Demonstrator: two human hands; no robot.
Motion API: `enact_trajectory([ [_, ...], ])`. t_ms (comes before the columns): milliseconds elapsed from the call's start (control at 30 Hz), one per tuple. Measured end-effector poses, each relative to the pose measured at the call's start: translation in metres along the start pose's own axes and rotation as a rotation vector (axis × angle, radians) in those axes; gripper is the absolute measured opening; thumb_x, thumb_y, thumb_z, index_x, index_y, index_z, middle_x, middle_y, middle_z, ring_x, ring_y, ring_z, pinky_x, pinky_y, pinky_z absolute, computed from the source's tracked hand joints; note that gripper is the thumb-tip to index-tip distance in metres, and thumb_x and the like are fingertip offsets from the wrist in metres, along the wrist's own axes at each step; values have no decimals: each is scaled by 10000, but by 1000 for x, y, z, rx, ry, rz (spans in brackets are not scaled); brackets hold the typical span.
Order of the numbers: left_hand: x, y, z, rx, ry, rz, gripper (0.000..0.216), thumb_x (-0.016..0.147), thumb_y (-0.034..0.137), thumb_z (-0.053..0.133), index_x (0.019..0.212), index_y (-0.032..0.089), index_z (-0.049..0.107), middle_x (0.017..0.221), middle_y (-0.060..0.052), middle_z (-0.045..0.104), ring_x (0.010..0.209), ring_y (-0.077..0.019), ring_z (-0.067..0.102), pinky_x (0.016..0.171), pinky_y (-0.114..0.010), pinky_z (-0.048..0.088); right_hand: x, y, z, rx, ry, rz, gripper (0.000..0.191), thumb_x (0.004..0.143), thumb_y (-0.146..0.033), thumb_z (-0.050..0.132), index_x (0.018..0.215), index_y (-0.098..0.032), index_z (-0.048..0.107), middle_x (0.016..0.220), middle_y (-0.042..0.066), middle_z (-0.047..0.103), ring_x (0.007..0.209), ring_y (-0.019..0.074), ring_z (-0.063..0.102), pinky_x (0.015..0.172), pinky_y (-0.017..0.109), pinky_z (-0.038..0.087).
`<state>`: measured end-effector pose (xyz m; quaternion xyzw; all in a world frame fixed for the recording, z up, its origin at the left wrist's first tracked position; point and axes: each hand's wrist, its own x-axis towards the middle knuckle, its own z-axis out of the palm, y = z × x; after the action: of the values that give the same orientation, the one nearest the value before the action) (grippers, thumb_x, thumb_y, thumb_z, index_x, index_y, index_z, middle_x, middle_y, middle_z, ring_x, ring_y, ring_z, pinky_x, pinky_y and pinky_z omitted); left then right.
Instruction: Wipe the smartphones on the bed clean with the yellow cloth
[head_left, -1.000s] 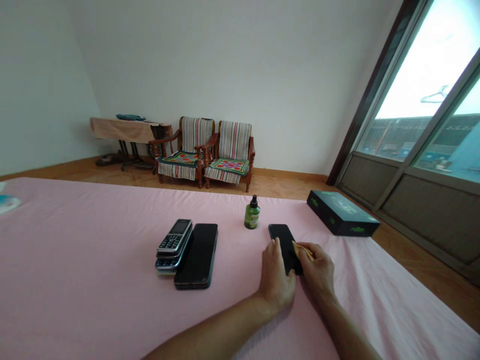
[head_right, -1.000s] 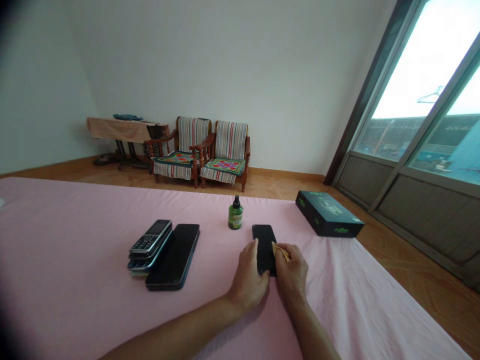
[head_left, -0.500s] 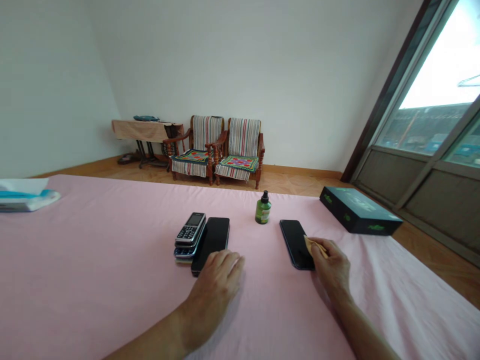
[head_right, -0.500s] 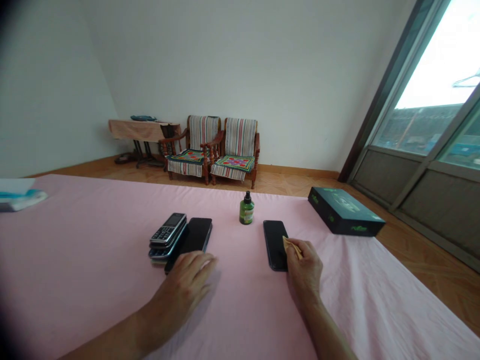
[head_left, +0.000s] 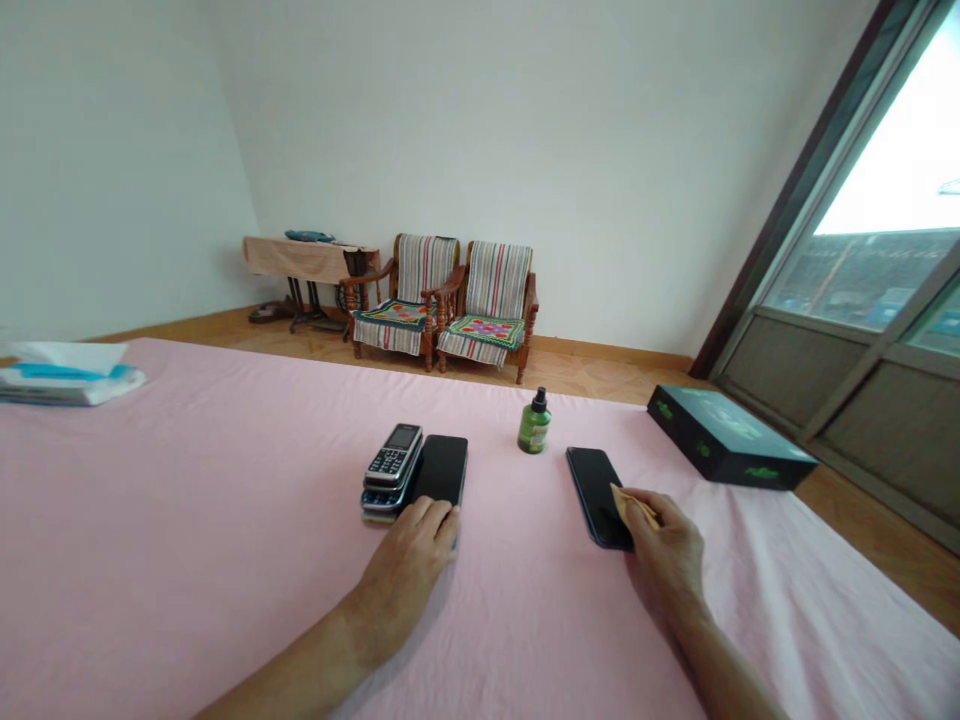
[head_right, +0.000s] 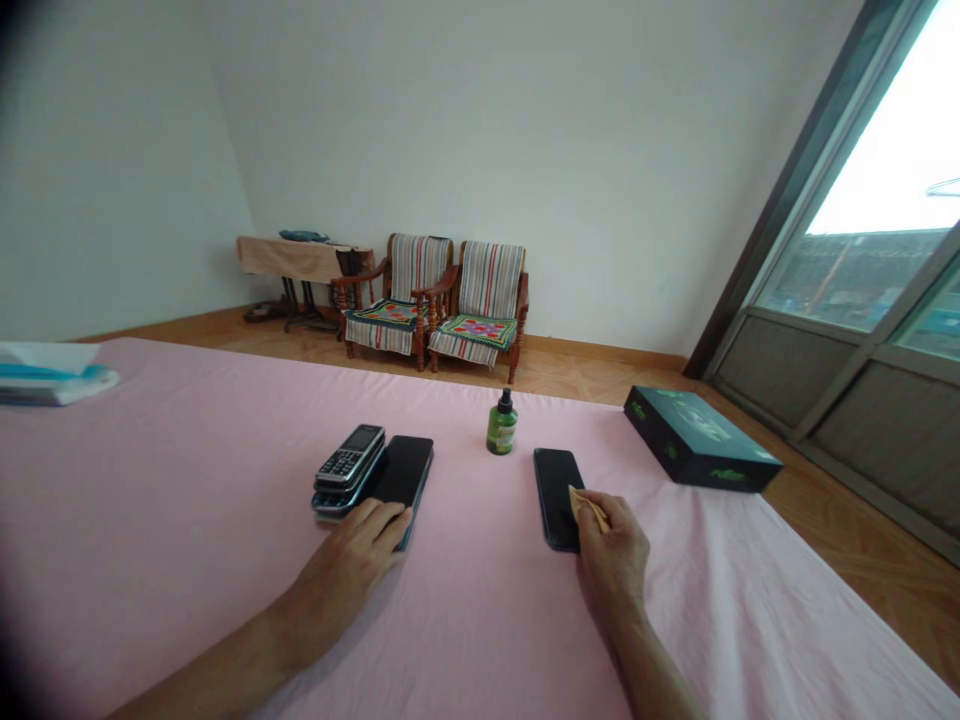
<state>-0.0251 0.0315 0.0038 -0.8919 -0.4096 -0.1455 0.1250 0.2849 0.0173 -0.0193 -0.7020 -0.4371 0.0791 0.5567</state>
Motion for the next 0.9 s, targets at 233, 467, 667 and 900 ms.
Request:
enact_trajectory([
  [233,-5,0,-5,-17,87,48,274,900,7,472,1053,168,633,1029,-66,673,937,-226,599,831,-342,460,-1,-2,0,21,4,10,311,722,-399,563,841,-159,721,868,107,711,800,264,638,708,349,478],
  [467,9,-2,-7,36,240,201,271,965,42,400,1117,109,614,1022,-116,686,938,-244,607,840,-385,477,-4,-8,1,42,3,4,298,718,-389,555,825,-160,713,864,100,701,800,260,632,706,343,472],
  [667,20,28,-13,42,310,330,275,987,58,373,1082,120,623,1008,-89,703,905,-212,619,856,-363,486,-5,-11,-2,37,14,-9,291,735,-373,549,832,-155,715,865,106,699,800,261,629,695,341,470],
  [900,10,61,-12,-47,374,515,197,952,59,465,1028,97,643,994,-107,703,874,-210,625,810,-362,500,-4,-11,-1,31,9,-33,286,749,-361,542,844,-155,716,869,99,694,791,250,627,693,335,469],
])
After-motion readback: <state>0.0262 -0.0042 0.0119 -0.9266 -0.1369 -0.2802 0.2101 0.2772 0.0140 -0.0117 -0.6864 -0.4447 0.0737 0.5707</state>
